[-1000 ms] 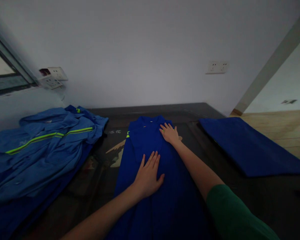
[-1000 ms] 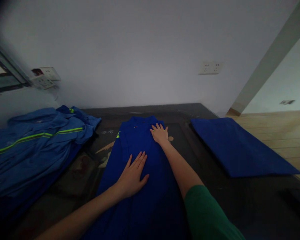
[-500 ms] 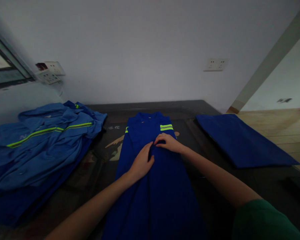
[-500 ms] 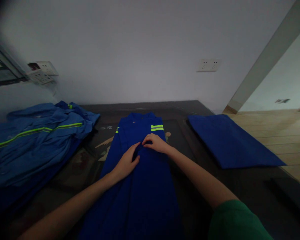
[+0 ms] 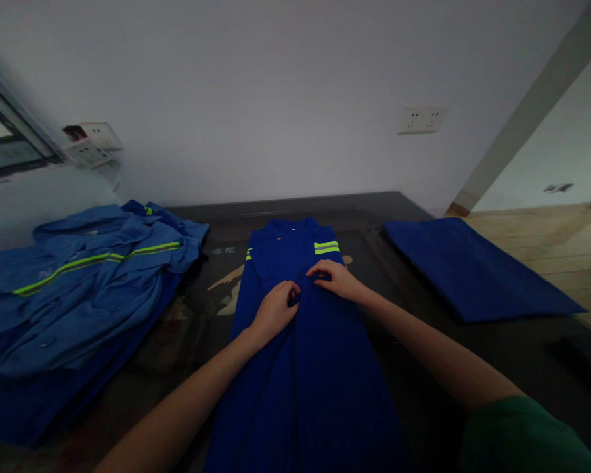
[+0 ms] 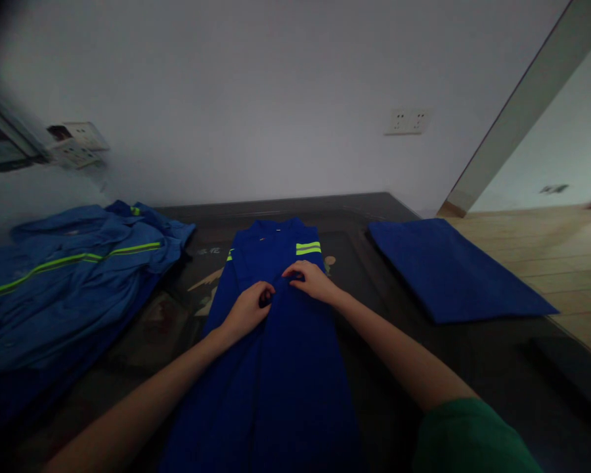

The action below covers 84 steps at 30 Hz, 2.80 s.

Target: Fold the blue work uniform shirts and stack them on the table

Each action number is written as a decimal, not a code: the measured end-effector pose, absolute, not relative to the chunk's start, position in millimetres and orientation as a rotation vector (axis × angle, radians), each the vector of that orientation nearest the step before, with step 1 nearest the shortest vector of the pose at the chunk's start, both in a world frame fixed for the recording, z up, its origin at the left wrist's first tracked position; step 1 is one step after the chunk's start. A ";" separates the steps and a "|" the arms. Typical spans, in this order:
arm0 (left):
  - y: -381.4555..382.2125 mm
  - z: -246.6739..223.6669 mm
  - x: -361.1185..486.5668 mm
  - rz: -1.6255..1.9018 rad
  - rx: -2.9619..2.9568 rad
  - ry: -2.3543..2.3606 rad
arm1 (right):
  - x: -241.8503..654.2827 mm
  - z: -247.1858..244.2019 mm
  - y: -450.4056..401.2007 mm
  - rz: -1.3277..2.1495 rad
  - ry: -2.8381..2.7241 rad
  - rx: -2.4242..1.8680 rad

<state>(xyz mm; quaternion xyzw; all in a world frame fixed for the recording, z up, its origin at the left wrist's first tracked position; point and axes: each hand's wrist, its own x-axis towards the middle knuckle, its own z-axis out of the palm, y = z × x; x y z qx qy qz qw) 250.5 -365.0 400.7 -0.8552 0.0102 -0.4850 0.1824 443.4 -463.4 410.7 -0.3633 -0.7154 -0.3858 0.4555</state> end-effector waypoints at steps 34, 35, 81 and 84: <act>-346.5 418.9 248.7 -1.568 -2.733 0.069 | 413.0 414.7 -444.2 -1.053 -1.768 -1.075; -346.2 419.4 248.0 -1.554 -2.747 0.069 | 411.7 415.7 -443.7 -1.051 -1.772 -1.072; -353.9 374.6 241.9 -1.094 -1.998 -0.105 | 442.6 372.5 -449.7 -1.356 -1.730 -1.209; -351.6 374.1 240.6 -1.093 -2.016 -0.089 | 451.5 372.7 -452.6 -1.370 -1.682 -1.227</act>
